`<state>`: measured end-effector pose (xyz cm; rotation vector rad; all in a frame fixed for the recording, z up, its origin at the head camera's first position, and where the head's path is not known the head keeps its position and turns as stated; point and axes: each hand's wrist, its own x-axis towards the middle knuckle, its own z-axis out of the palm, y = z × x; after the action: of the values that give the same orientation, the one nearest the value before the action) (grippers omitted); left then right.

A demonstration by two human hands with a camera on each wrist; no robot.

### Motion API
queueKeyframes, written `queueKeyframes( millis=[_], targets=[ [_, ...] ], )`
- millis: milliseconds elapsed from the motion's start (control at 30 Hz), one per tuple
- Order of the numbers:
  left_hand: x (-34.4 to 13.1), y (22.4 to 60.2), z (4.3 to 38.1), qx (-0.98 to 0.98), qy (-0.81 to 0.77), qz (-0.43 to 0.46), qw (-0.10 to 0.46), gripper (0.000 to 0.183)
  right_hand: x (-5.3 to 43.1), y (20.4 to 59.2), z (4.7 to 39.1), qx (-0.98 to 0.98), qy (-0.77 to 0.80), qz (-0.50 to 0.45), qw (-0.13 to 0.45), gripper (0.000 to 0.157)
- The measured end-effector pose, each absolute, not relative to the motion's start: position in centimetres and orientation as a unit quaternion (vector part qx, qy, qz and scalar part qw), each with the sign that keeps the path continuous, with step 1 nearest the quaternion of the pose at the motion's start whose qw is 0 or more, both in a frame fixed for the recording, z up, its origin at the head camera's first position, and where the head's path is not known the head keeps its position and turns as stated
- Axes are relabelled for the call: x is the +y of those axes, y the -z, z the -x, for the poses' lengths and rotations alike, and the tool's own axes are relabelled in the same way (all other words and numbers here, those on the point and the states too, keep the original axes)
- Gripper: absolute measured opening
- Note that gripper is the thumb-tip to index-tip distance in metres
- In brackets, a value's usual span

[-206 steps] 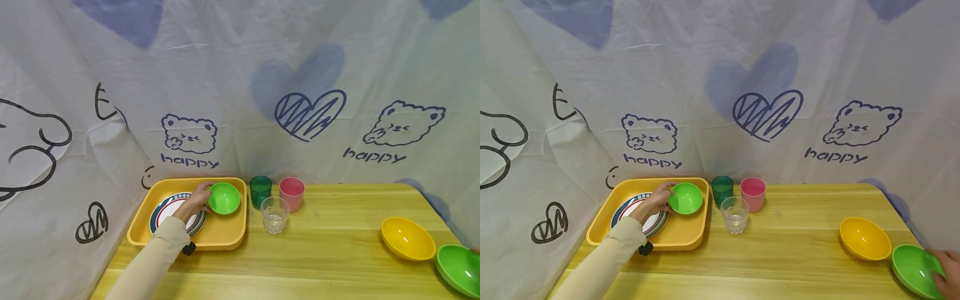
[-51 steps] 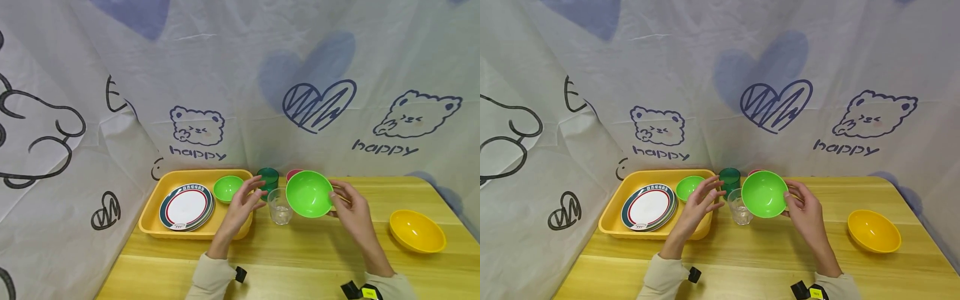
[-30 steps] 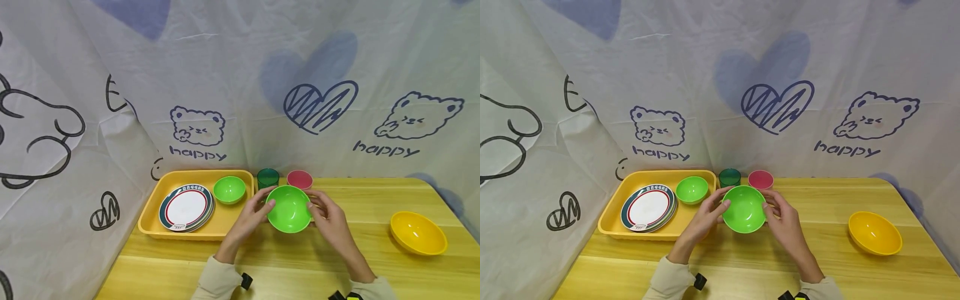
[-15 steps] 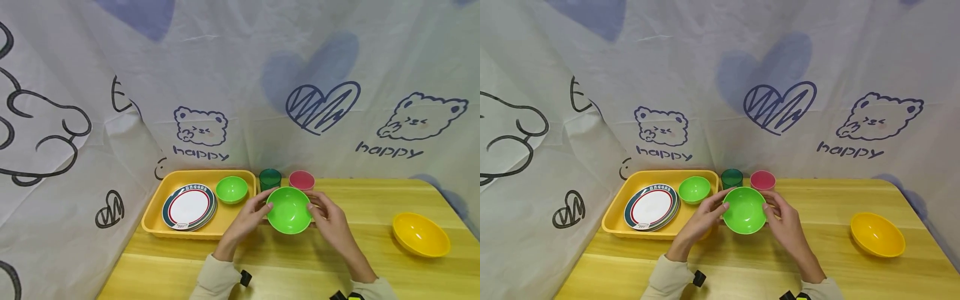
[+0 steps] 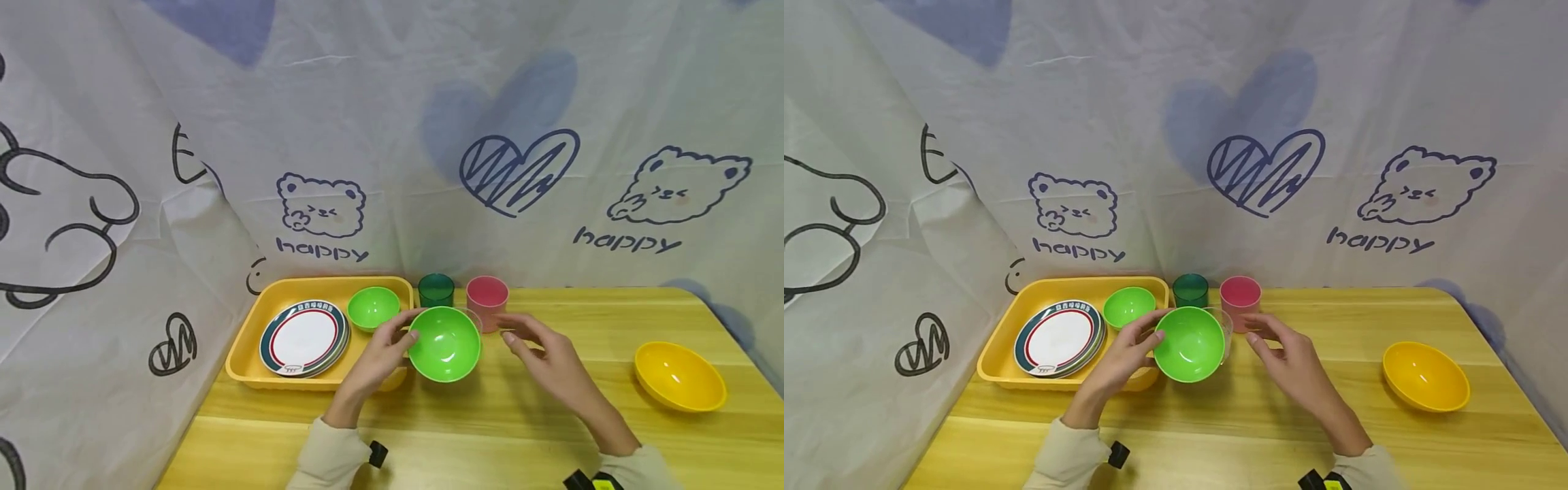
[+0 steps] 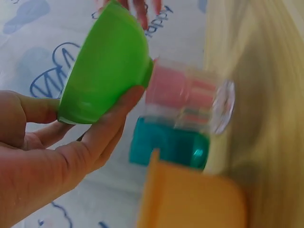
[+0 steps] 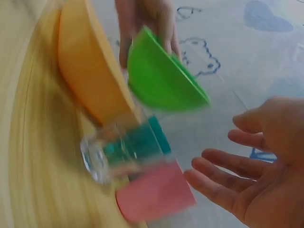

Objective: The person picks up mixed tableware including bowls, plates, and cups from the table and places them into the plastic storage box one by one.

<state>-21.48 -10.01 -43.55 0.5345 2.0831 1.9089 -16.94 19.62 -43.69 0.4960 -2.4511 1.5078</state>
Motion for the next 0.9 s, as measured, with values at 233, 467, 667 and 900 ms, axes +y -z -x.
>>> queueKeyframes(
  millis=[233,467,667,900],
  targets=[
    [-12.5,42.0,22.0,0.731,-0.656,-0.150,0.114,0.044,23.8,43.6,17.2,-0.900,-0.383,-0.163,0.130,0.030],
    [-14.7,40.7,23.5,0.743,-0.661,-0.096,0.052,0.040,28.6,43.9,18.1,-0.927,-0.276,-0.195,0.162,0.034],
    [-16.3,40.4,25.5,0.779,-0.625,-0.059,0.005,0.040,33.1,44.5,18.6,-0.943,-0.242,-0.198,0.115,0.040],
    [-17.2,41.1,27.6,0.799,-0.600,-0.024,0.011,0.042,38.0,45.5,18.8,-0.952,-0.189,-0.218,0.101,0.049]
  ],
)
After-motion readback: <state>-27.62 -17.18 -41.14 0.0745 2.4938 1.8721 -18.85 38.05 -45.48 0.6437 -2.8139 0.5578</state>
